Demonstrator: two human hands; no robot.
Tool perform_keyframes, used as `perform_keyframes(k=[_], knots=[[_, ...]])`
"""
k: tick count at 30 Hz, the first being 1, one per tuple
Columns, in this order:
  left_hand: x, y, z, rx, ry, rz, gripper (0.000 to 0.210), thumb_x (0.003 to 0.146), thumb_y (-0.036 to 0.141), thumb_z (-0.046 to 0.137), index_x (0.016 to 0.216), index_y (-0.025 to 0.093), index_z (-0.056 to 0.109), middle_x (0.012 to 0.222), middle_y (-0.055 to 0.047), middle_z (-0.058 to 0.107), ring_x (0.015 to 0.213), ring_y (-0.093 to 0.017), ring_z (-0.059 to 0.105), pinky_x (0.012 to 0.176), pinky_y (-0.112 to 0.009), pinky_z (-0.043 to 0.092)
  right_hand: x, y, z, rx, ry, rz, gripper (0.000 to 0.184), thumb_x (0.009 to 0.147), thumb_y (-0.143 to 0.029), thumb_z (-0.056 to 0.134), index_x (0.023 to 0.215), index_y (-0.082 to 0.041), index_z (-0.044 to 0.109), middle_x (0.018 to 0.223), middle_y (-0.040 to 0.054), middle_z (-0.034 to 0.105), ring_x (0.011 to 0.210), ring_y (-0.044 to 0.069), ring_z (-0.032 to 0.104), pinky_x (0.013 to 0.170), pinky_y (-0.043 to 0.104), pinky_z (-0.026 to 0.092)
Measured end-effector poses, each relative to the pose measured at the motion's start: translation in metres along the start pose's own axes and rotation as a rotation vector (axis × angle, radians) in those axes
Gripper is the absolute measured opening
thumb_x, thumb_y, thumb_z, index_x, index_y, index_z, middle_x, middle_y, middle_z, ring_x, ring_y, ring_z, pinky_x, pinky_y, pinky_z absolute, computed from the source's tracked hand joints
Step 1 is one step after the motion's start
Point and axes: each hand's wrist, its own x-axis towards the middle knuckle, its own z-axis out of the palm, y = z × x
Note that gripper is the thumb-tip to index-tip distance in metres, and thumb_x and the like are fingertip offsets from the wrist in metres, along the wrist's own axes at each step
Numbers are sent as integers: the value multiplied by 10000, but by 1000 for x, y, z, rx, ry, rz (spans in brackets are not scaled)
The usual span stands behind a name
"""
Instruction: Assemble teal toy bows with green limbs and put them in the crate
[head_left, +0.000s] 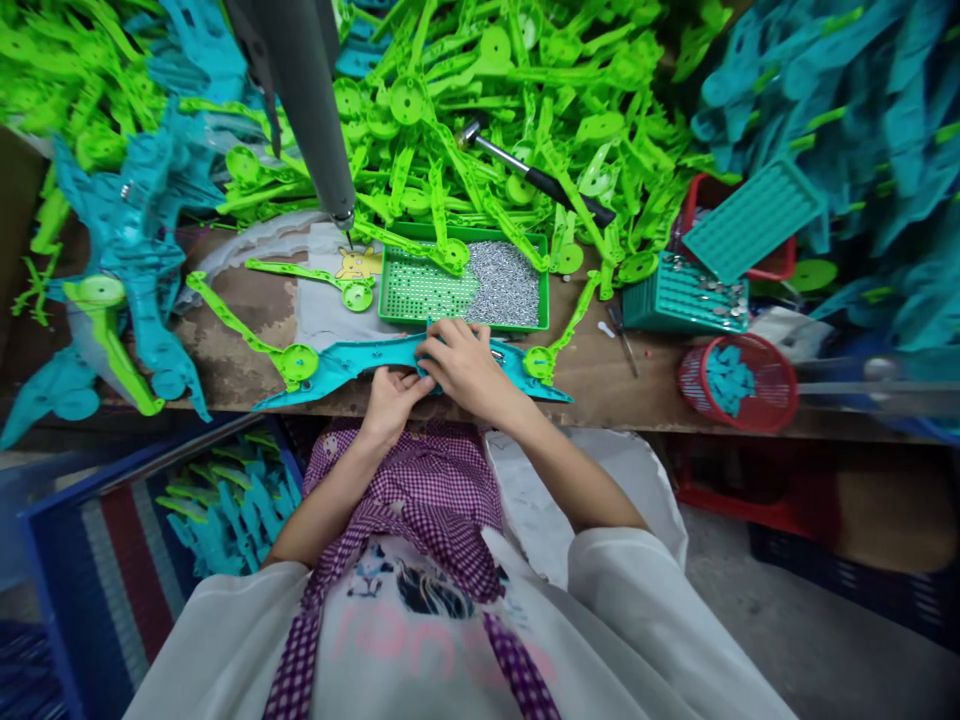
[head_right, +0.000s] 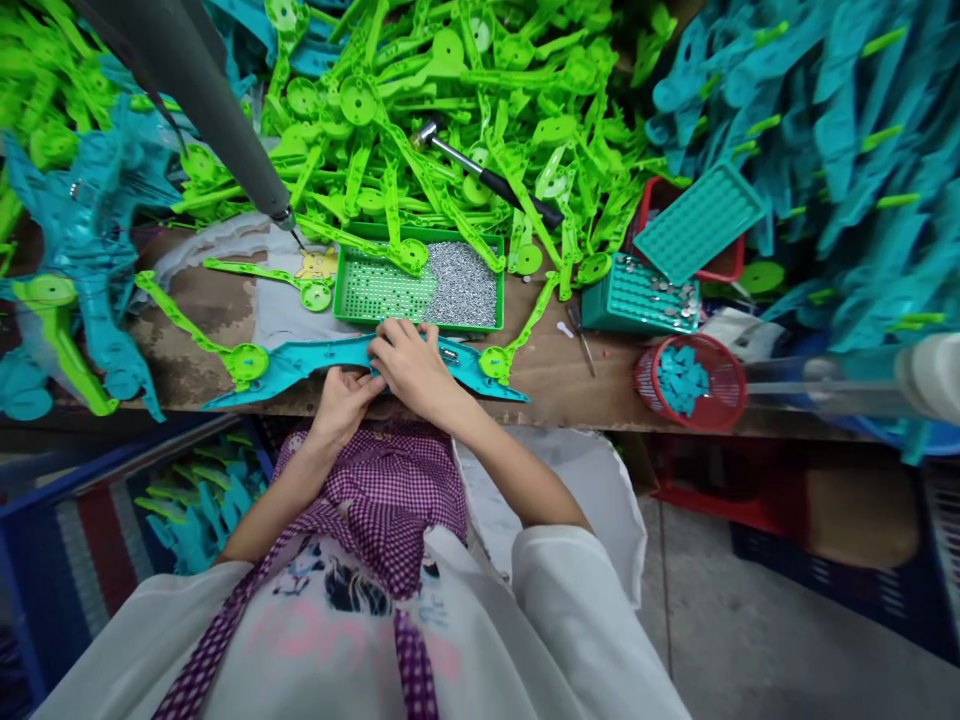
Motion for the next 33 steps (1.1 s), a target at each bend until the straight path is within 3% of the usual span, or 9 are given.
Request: perform_keyframes(k=[5,10,17,23,27,31,33], knots=[[-2,3,1,-13,-13,-16,838,526,162,917,1239,230,481,1122,-47,693,987,-147,680,935,-290,510,6,-5,-3,-81,-54,-11,185,968,-190,409,964,-178,593,1083,104,579,1017,259,447,830,406,242],[-4,5,1,-23,-12,-23,744,534,174,913,1150,220,498,1076,-30,695,1004,-146,671,953,-292,496,5,-11,-1,-85,-50,-19,214,974,-167,367,983,-169,581,1054,110,569,1017,263,435,847,410,239],[-1,1,-3,69,8,-74,616,517,198,919,969,183,501,839,7,676,786,-135,665,793,-274,516,18,-15,-8,166,70,-5,258,1011,-288,329,1032,-199,570,1071,87,574,1043,229,463,867,372,298],[-1,1,-5,66,-18,-87,573,558,202,907,979,177,519,909,-24,697,869,-152,684,903,-325,514,-16,8,-12,330,358,229,256,993,-376,412,1028,-211,605,1058,79,589,1052,215,531,875,365,353],[2,-1,-6,97,-56,-75,588,535,134,889,1011,180,546,982,-39,709,923,-162,686,931,-325,513,-35,2,10,251,259,163,242,983,-353,461,1044,-231,660,1065,61,624,1041,204,544,872,365,313],[2,11,-16,211,-145,-130,529,581,100,849,1046,182,611,1055,-63,694,947,-171,678,880,-307,532,-24,-7,26,259,152,204,241,973,-372,478,1028,-244,674,1103,54,628,1053,208,512,862,359,288],[-2,26,-24,354,-218,-175,453,630,130,833,1044,179,656,944,-56,708,841,-179,684,801,-309,548,-17,-7,28,285,129,231,249,973,-389,473,965,-240,672,1089,46,623,1038,205,501,857,353,280]])
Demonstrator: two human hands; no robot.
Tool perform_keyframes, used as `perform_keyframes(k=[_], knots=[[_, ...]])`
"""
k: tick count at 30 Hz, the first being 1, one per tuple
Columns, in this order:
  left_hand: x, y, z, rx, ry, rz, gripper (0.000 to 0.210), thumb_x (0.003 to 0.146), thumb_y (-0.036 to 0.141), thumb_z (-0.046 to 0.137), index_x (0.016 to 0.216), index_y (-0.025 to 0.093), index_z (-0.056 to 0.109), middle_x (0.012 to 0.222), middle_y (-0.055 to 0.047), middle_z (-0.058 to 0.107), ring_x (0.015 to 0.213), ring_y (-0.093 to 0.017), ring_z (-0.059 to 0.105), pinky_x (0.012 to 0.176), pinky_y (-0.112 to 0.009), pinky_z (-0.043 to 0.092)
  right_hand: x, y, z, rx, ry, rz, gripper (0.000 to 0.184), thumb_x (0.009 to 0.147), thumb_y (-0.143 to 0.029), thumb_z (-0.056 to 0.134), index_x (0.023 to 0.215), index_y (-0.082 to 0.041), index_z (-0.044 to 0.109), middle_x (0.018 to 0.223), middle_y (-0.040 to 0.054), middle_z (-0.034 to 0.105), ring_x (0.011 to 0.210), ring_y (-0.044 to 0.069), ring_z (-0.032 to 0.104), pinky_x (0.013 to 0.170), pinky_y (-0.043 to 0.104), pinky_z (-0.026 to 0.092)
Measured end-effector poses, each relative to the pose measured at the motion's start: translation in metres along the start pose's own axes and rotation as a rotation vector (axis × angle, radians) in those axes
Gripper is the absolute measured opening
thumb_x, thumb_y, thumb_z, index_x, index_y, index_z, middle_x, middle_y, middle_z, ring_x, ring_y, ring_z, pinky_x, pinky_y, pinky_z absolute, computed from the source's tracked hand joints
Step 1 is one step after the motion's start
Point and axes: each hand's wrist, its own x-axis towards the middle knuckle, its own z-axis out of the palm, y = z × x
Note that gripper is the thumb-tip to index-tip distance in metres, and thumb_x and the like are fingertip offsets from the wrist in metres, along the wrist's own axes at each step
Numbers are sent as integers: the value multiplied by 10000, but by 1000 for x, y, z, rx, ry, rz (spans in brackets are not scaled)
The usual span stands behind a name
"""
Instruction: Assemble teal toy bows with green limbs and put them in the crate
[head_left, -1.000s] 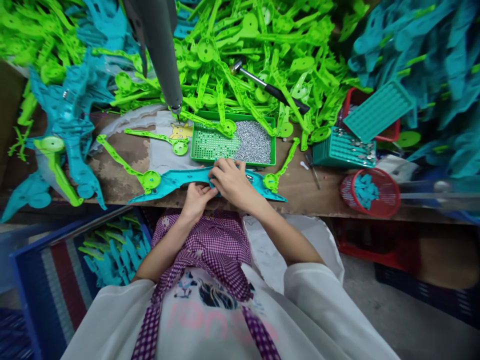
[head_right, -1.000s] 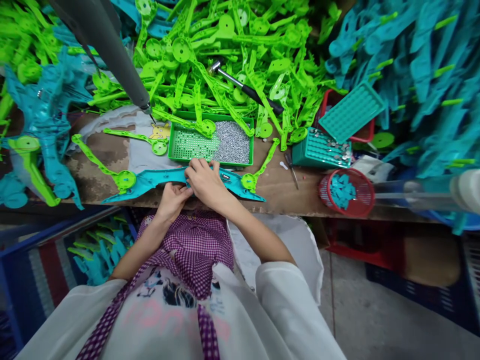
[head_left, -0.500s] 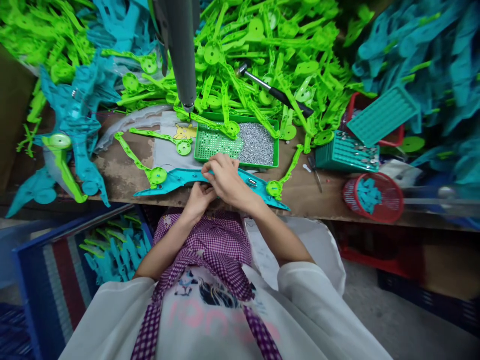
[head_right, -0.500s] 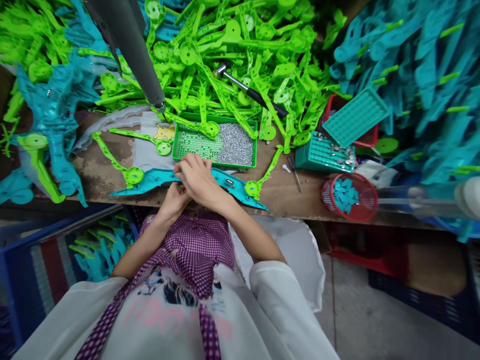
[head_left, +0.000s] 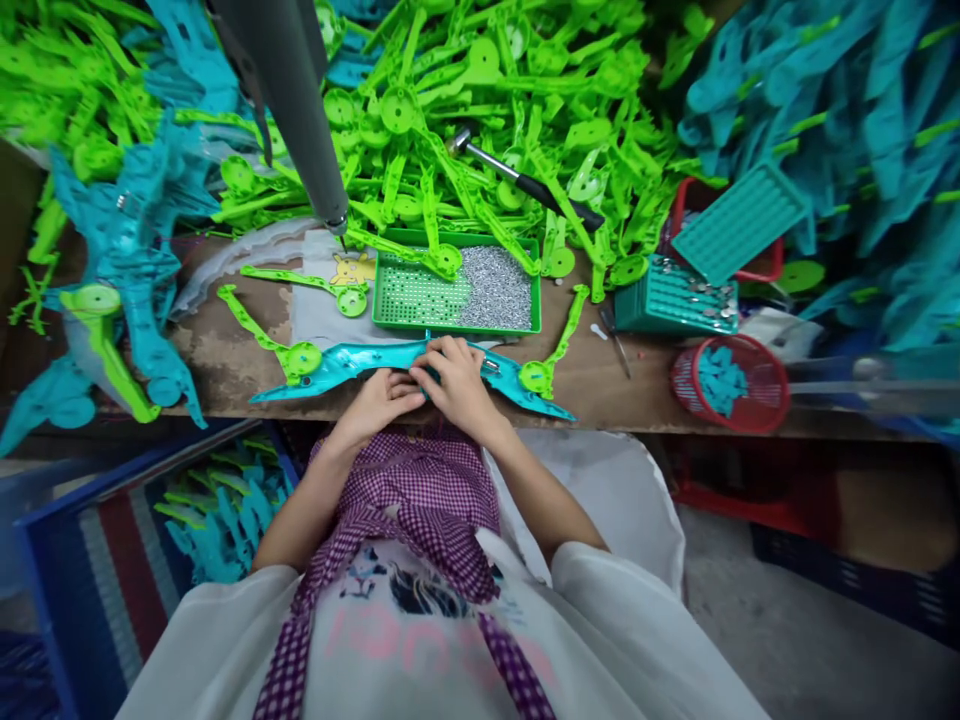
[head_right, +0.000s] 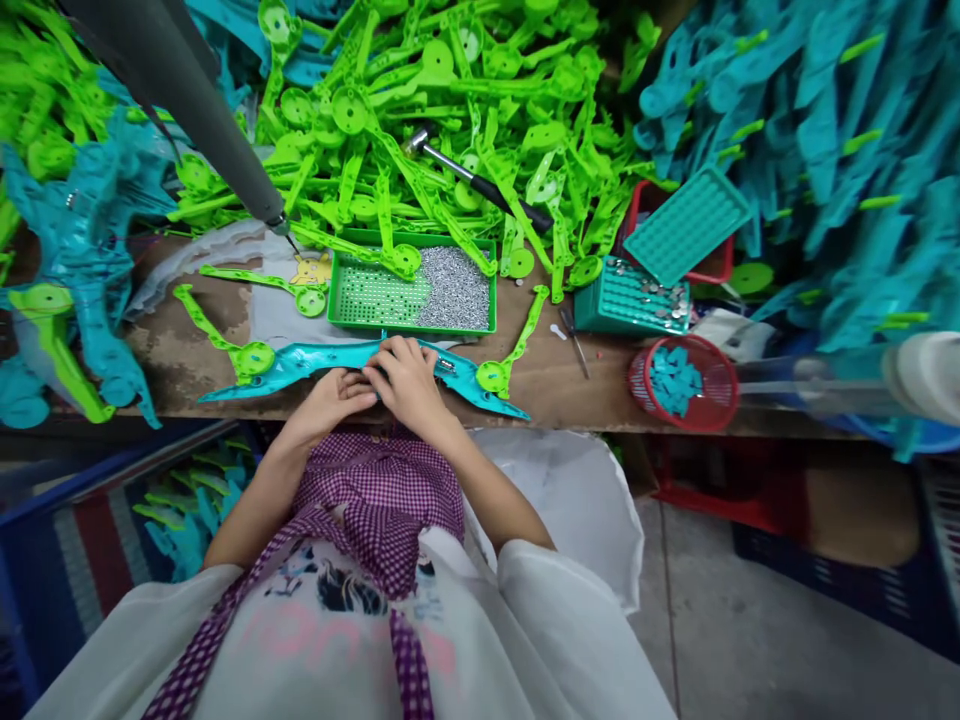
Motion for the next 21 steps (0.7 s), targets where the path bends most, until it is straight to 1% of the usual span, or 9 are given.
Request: perform_keyframes(k=[2,3,7,10,13,15,17,19,21], knots=[[-11,13,-9,277,-49,2,346,677,193,823,1005,186,714,783,-35,696,701,-184,664,739,-318,542,3,0,0,5,-21,25,267,982,-389,450,942,-232,662,1075,46,620,1020,201,499,850,350,278],[-16,20,-12,444,-39,50,280,711,228,808,980,195,738,743,-32,687,671,-190,652,740,-330,535,4,0,1,-2,-33,33,276,988,-384,437,941,-230,660,1072,47,621,1016,201,501,844,351,280],[-14,35,-13,955,113,452,207,862,274,677,1057,249,743,980,-71,694,937,-245,637,911,-397,481,8,4,3,24,-59,36,264,986,-364,452,941,-233,676,1068,48,634,1020,209,524,845,363,297],[7,33,-15,1162,56,591,147,883,241,646,989,236,748,984,-67,690,956,-239,613,896,-401,479,9,10,-3,102,-45,-13,233,973,-348,484,959,-232,686,1057,51,635,1013,208,547,856,366,329],[23,30,-21,1185,58,628,131,904,256,618,869,210,735,893,-48,697,866,-206,623,831,-369,492,-10,14,-14,80,132,-30,259,960,-410,496,1019,-220,661,1090,82,620,1042,223,546,863,368,372],[26,32,-25,1134,77,631,135,907,271,609,859,202,715,872,-39,694,836,-187,627,801,-343,492,-34,13,-18,-21,261,30,345,913,-523,534,953,-197,639,995,96,618,978,238,549,828,367,391],[25,35,-27,1122,82,611,135,899,278,607,842,195,697,833,-31,675,788,-171,614,760,-320,483,-57,8,-15,-149,216,45,427,866,-611,550,860,-189,612,845,75,605,840,228,547,750,351,383],[24,37,-27,1141,87,581,142,887,276,601,805,190,677,788,-22,641,721,-156,584,711,-305,465,-72,4,-9,-254,130,41,381,918,-547,509,829,-188,601,777,54,603,762,209,543,712,342,358],[23,38,-26,1151,88,564,144,876,267,591,777,188,659,776,-17,614,687,-145,559,683,-296,447,-74,2,-5,-275,130,68,314,981,-416,448,834,-190,608,778,47,625,761,197,558,719,339,352]])
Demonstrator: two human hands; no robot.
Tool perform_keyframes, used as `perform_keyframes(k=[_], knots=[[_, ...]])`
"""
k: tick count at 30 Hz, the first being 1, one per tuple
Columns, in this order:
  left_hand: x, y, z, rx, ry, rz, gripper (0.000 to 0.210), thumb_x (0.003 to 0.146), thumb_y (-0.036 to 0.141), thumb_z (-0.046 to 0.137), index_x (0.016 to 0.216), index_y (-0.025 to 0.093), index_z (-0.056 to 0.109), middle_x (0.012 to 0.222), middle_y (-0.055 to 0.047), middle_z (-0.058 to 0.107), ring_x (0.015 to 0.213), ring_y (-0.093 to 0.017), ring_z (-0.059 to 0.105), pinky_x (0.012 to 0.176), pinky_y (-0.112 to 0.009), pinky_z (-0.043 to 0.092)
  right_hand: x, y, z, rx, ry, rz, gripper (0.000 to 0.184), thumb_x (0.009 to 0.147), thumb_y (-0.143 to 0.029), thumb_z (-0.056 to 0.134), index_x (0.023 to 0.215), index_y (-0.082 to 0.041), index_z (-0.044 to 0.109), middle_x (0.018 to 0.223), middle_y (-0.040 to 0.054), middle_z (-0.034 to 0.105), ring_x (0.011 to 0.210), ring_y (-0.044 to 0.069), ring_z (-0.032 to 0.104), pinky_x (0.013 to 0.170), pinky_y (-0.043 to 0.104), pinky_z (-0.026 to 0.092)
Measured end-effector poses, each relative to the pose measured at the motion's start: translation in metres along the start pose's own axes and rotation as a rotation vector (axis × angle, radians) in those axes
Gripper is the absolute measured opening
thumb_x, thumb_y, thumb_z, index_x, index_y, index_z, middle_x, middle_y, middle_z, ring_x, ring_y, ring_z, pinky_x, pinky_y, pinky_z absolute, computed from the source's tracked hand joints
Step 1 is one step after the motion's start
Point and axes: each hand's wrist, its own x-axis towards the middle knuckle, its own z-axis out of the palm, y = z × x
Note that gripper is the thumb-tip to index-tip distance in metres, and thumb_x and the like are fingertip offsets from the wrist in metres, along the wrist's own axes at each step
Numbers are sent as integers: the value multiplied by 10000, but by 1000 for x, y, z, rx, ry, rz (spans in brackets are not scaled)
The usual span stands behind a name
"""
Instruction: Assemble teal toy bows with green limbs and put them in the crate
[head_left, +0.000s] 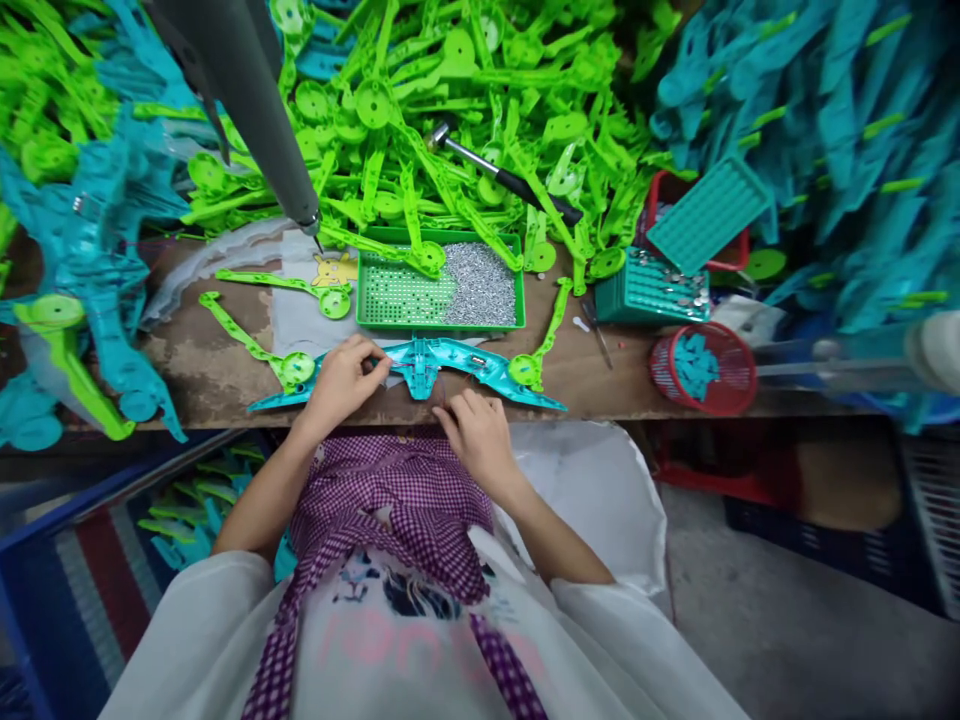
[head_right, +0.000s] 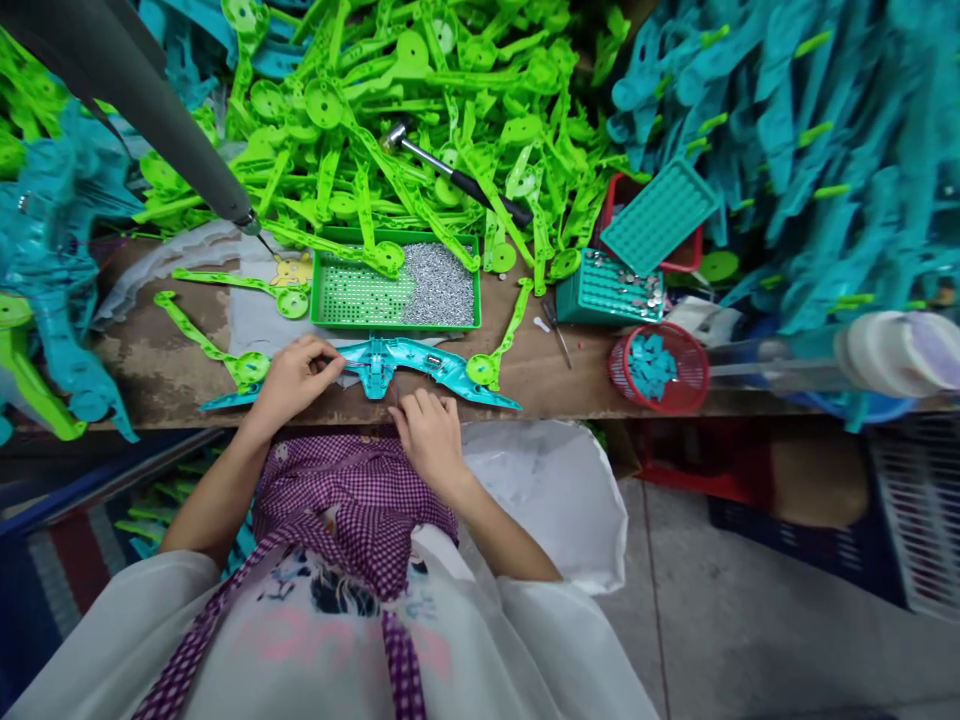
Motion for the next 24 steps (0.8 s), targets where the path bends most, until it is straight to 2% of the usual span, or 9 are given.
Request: perform_keyframes(k=[2,5,9,12,15,18,21,24], knots=[[0,0,1,-1,-13,11,139,866,257,582,763,187,644,792,-18,603,701,-144,552,688,-295,441,8,1,2,61,61,60,292,1004,-340,408,888,-193,632,848,56,661,829,193,586,748,331,365],[0,0,1,1,-26,20,130,850,246,575,744,187,623,789,-20,583,734,-154,547,704,-301,438,24,5,6,148,116,92,292,1007,-329,405,1032,-195,664,978,73,701,906,191,611,756,328,371],[0,2,0,-9,-46,17,126,841,248,570,738,188,611,778,-18,559,740,-159,541,690,-299,431,32,8,17,188,79,57,282,997,-308,450,1132,-216,680,988,56,728,868,177,626,775,350,346],[0,2,0,-11,-43,14,121,837,244,559,736,189,599,776,-17,553,753,-164,545,707,-307,440,33,11,21,265,13,36,287,985,-284,471,1196,-237,661,1036,62,710,930,192,632,815,373,347],[0,-1,-2,-69,-24,-13,110,799,205,546,690,193,541,829,-30,598,810,-175,573,753,-323,458,36,20,15,449,-10,60,268,959,-245,492,1154,-211,672,1018,75,681,954,202,632,825,369,410],[0,-3,-5,-132,-23,-53,112,775,183,531,668,196,502,941,-49,641,918,-191,599,821,-347,466,41,29,5,572,-23,109,223,916,-225,531,1092,-195,666,989,74,655,886,191,631,817,351,474],[3,-2,-8,-117,-12,-112,95,784,201,529,691,199,513,990,-64,632,968,-207,596,807,-349,470,50,30,-6,527,-56,129,146,904,-227,543,989,-209,660,934,57,649,812,182,618,764,337,484],[6,0,-9,-72,-25,-141,92,765,198,549,685,200,504,980,-61,619,911,-197,591,767,-337,476,65,25,-12,446,-19,118,152,939,-252,506,946,-211,653,931,58,653,824,183,607,757,333,465]])
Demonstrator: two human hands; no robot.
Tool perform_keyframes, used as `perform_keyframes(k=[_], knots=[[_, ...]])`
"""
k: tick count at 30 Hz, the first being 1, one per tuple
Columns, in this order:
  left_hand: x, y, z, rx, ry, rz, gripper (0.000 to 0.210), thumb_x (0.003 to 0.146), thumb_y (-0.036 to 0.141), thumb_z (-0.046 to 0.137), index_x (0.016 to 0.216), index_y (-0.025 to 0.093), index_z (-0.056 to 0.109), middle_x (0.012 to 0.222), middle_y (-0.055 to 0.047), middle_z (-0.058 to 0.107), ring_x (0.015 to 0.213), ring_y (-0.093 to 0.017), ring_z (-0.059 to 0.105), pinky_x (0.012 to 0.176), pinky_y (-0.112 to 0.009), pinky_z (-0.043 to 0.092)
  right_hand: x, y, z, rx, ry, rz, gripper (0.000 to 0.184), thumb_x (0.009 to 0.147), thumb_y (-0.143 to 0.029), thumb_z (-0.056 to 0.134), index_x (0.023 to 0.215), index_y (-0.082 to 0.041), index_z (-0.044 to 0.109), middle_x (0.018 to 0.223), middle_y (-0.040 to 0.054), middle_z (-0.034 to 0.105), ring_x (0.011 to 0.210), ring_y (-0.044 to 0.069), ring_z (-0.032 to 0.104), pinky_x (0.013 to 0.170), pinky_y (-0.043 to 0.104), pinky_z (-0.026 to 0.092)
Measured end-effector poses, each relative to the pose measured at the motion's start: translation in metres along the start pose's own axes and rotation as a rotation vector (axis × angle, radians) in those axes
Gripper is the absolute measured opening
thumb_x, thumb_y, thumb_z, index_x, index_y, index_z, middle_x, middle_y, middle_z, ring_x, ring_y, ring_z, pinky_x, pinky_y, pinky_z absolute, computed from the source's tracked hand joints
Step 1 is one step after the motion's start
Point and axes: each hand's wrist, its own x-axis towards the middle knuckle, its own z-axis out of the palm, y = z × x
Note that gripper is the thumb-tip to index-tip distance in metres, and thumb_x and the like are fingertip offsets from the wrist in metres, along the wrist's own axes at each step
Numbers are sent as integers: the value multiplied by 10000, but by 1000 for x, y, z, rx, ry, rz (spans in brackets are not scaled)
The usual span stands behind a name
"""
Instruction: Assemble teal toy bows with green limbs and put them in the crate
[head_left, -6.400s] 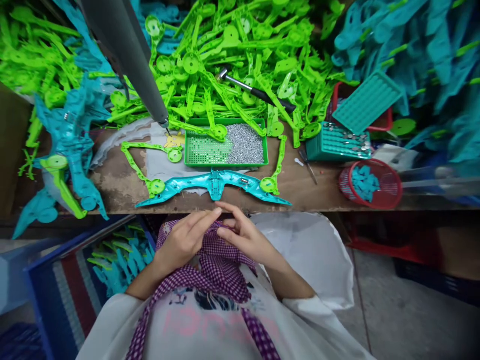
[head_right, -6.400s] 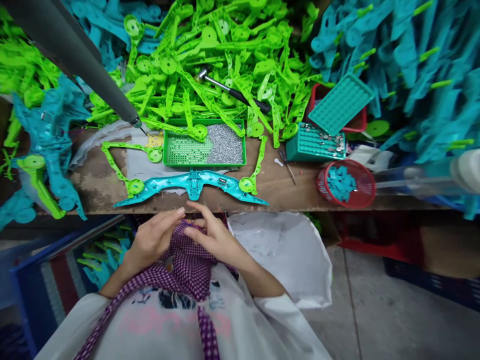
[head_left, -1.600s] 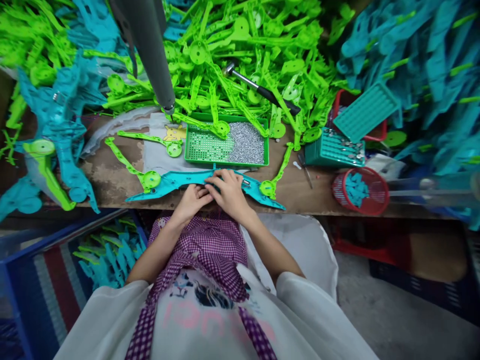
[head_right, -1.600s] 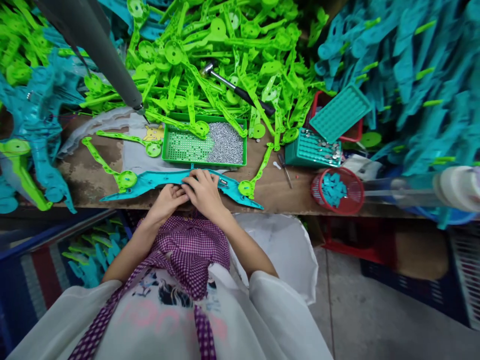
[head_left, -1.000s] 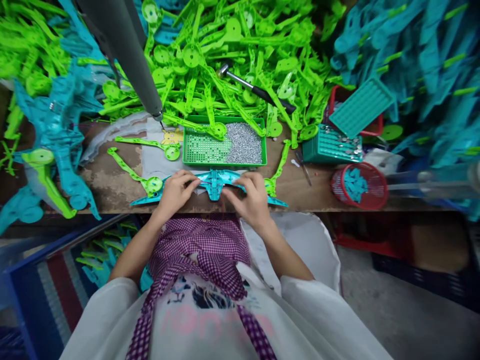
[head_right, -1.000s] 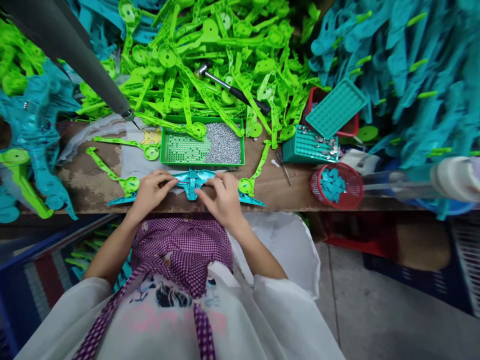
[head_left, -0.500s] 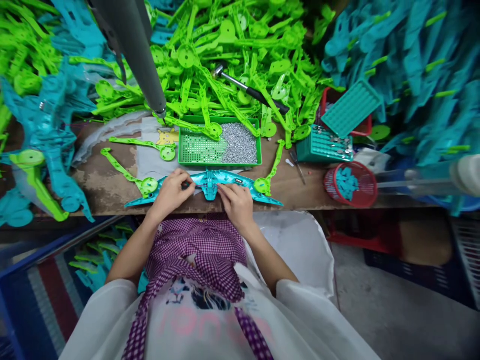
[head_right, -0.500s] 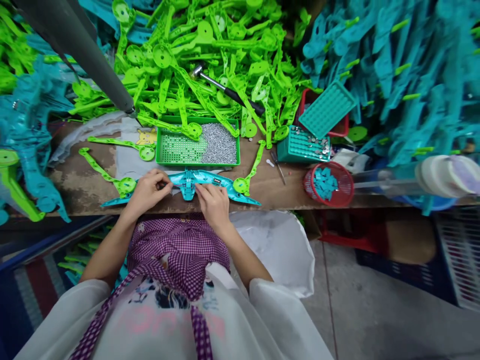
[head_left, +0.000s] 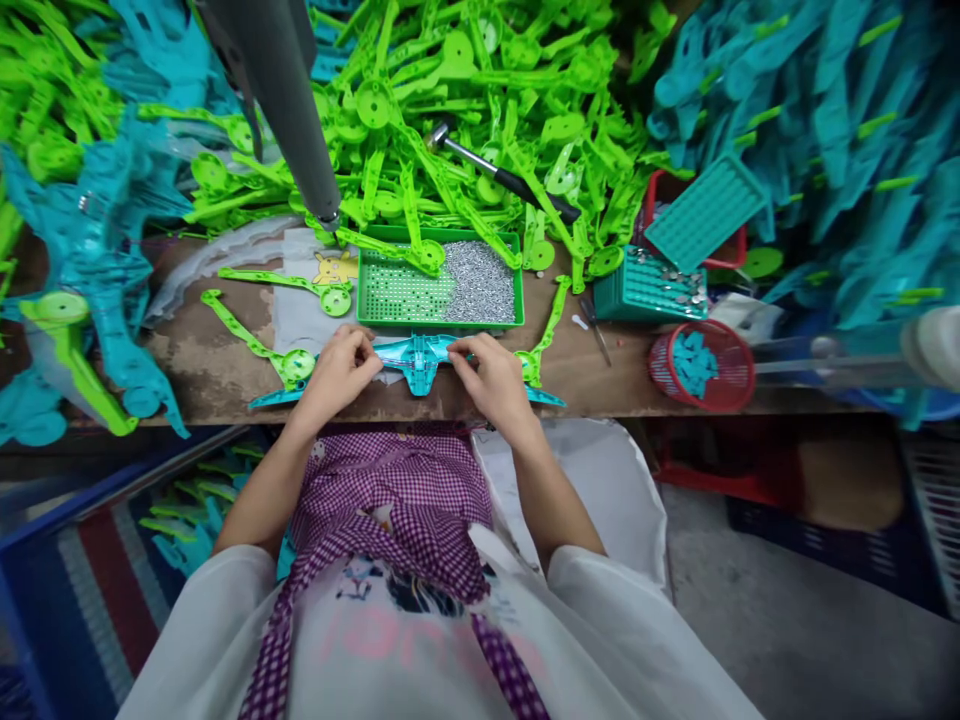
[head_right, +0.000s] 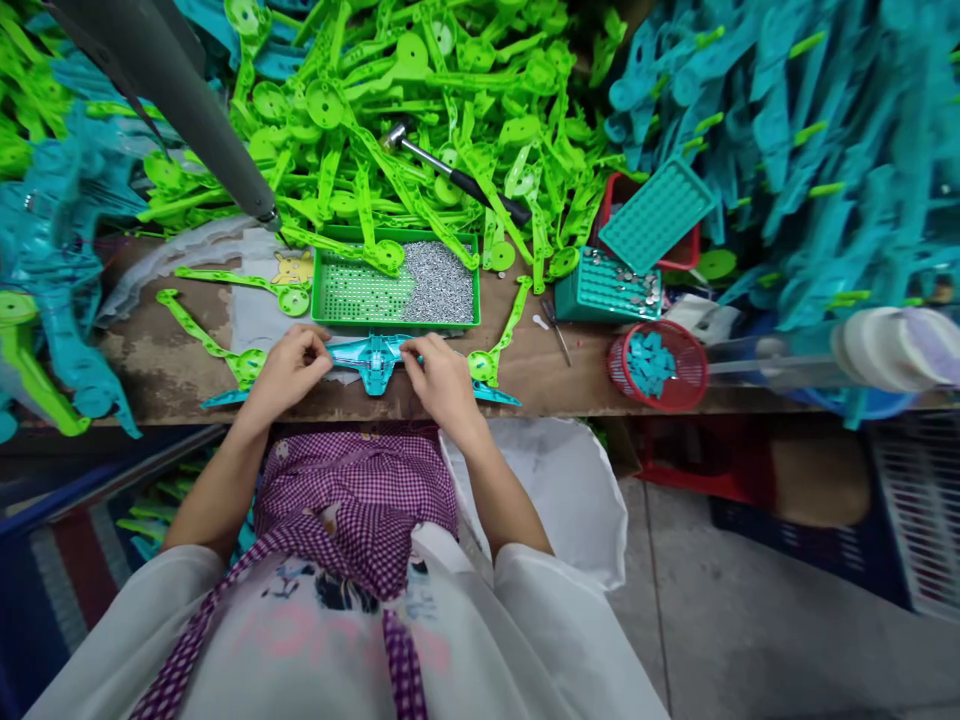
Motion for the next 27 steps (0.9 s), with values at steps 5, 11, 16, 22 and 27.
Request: perform_keyframes(k=[5,11,16,22,27], knots=[[-1,-1,0,52,-46,19,141,723,186,590,616,190,498,988,-63,611,932,-205,592,828,-357,480,17,-4,5,-120,-195,-156,227,979,-273,447,1019,-192,654,1012,87,607,910,198,576,795,343,435],[-5,-4,1,10,-22,94,97,744,204,575,658,195,530,1026,-61,631,989,-215,604,863,-370,480,9,10,1,-143,-306,-229,239,973,-303,471,994,-197,684,1048,90,558,978,206,546,836,355,430],[-4,-4,-1,-3,-64,91,99,742,210,570,652,200,530,1026,-69,645,994,-222,612,864,-380,479,9,12,-1,-92,-287,-232,236,968,-304,478,989,-203,690,1046,82,549,955,186,556,848,346,468],[-5,-2,-5,33,-91,122,92,753,202,566,667,198,535,1047,-75,637,1012,-223,603,895,-383,474,10,16,3,-82,-286,-253,255,970,-307,468,1006,-207,701,1031,79,555,941,184,556,843,346,471],[-7,3,-8,55,-117,143,88,781,197,563,698,194,535,1024,-70,626,1020,-222,598,894,-377,471,13,15,0,-126,-314,-290,279,977,-313,446,964,-206,704,998,77,550,916,185,542,821,340,457]])
